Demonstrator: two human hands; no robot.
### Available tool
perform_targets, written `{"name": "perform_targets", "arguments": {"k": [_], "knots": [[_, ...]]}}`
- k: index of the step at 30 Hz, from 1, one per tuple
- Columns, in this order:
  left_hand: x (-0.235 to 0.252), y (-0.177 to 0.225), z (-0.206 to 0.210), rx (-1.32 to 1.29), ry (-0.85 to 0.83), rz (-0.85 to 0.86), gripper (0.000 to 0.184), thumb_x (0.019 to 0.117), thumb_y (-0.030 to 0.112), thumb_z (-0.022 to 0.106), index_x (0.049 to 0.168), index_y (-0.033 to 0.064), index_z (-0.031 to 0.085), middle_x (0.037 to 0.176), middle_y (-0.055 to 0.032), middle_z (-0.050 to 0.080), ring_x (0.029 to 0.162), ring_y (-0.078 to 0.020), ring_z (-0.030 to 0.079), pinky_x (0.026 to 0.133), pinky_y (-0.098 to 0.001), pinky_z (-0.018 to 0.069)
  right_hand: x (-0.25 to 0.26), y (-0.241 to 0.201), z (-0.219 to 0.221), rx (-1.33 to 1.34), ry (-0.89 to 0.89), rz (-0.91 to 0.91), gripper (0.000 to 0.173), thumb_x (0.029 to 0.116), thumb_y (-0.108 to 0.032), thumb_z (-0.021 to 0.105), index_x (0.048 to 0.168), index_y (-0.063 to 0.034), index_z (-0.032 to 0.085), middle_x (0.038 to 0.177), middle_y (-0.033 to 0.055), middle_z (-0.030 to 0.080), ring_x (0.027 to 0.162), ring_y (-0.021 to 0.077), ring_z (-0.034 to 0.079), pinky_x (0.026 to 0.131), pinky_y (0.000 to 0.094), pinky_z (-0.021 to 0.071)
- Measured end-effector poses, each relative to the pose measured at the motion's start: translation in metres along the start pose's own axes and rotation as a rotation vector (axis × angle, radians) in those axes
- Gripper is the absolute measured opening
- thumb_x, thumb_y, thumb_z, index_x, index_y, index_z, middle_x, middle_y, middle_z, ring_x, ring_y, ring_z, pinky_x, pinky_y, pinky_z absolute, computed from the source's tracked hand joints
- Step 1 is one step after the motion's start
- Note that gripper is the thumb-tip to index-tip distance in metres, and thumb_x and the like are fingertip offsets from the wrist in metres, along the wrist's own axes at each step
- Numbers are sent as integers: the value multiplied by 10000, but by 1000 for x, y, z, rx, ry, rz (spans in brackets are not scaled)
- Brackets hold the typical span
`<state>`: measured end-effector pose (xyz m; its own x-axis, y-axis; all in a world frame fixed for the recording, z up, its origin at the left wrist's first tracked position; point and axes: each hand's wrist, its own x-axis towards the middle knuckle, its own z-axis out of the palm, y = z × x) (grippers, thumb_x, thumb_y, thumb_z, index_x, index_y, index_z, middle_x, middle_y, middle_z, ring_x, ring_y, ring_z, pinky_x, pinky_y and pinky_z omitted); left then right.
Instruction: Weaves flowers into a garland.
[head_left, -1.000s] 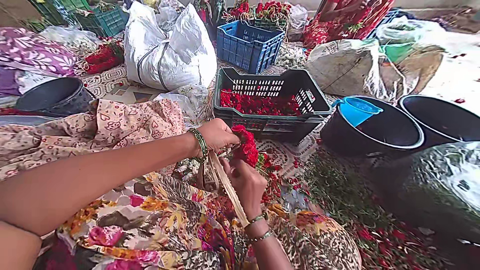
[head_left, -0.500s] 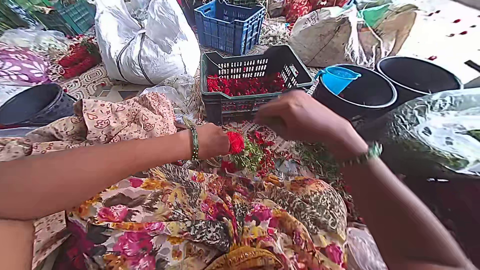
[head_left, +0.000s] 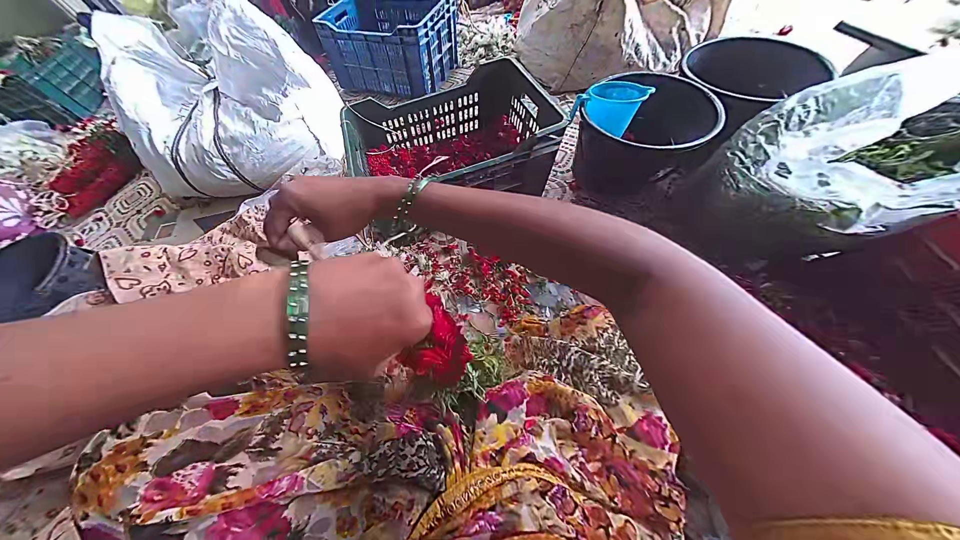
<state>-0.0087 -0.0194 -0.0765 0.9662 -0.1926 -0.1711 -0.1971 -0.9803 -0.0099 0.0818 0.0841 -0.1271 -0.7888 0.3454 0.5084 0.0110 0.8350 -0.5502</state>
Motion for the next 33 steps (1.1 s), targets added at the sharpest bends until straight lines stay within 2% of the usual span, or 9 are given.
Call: {"name": "perform_targets", "arguments": {"k": [4, 9, 12, 14, 17, 19, 22, 26, 33], "knots": [[-42, 6, -24, -401, 307, -366, 265, 944, 288, 572, 708, 228, 678, 597, 164, 551, 530, 86, 510, 428, -113, 385, -110, 94, -22, -175, 97, 442, 363, 990, -148, 650, 1304, 28, 605, 1158, 191, 713, 1079, 295, 694, 988, 479, 527], [-78, -15, -61, -1357, 456, -820, 314, 1037, 85, 503, 809, 96, 718, 498, 29, 452, 373, -24, 404, 336, -174, 355, -280, 179, 41, -314, -16, 1341, 212, 981, -163, 605, 1033, 3, 727, 1045, 257, 707, 1013, 455, 682, 837, 688, 522], [-72, -14, -37, -1550, 691, -1070, 441, 1077, 81, 375, 712, 133, 616, 487, 65, 389, 371, 3, 328, 352, -138, 289, -322, 185, 109, -278, 91, 1604, 319, 991, -204, 621, 1201, 28, 686, 1253, 283, 658, 1208, 477, 607, 971, 681, 465], [-57, -10, -14, -1529, 795, -1316, 477, 1073, 37, 331, 662, 142, 549, 455, 74, 354, 358, 21, 289, 356, -116, 248, -336, 189, 138, -342, 140, 1615, 371, 1017, -184, 547, 1334, -15, 643, 1361, 232, 630, 1342, 418, 534, 1123, 605, 385], [-62, -22, 28, -1530, 711, -1333, 375, 1034, 27, 466, 723, 112, 656, 492, 75, 431, 402, 37, 334, 383, -117, 271, -333, 181, 133, -331, 489, 1542, 316, 991, -184, 587, 1235, -22, 707, 1237, 211, 696, 1244, 374, 616, 1109, 554, 430], [-55, -28, 42, -1494, 630, -1375, 302, 1033, 36, 539, 756, 86, 649, 529, 68, 464, 418, 24, 345, 396, -128, 278, -300, 150, 104, -239, 900, 1397, 281, 964, -153, 666, 1155, 48, 712, 1100, 231, 726, 1070, 352, 694, 1007, 545, 499], [-43, -42, 50, -1474, 562, -1416, 246, 1009, 42, 605, 772, 56, 670, 550, 69, 493, 418, 32, 339, 396, -128, 270, -226, 78, 62, 16, 1349, 901, 163, 887, -63, 756, 1034, -17, 703, 846, 23, 735, 739, 67, 699, 719, 256, 593], [-37, -56, 56, -1512, 534, -1426, 310, 1049, 99, 561, 746, 64, 620, 548, 63, 457, 412, 19, 353, 397, -125, 295, -137, -20, 53, 275, 1182, 389, 195, 859, 8, 749, 1041, -60, 734, 959, -11, 757, 809, 58, 718, 757, 239, 625], [-34, -65, 54, -1471, 441, -1326, 300, 1033, 52, 564, 734, 71, 585, 563, 57, 483, 422, 23, 366, 404, -122, 287, -108, -26, 69, -154, 966, 581, 45, 831, -101, 775, 863, -70, 765, 981, 40, 721, 856, 53, 700, 767, 212, 607]]}}
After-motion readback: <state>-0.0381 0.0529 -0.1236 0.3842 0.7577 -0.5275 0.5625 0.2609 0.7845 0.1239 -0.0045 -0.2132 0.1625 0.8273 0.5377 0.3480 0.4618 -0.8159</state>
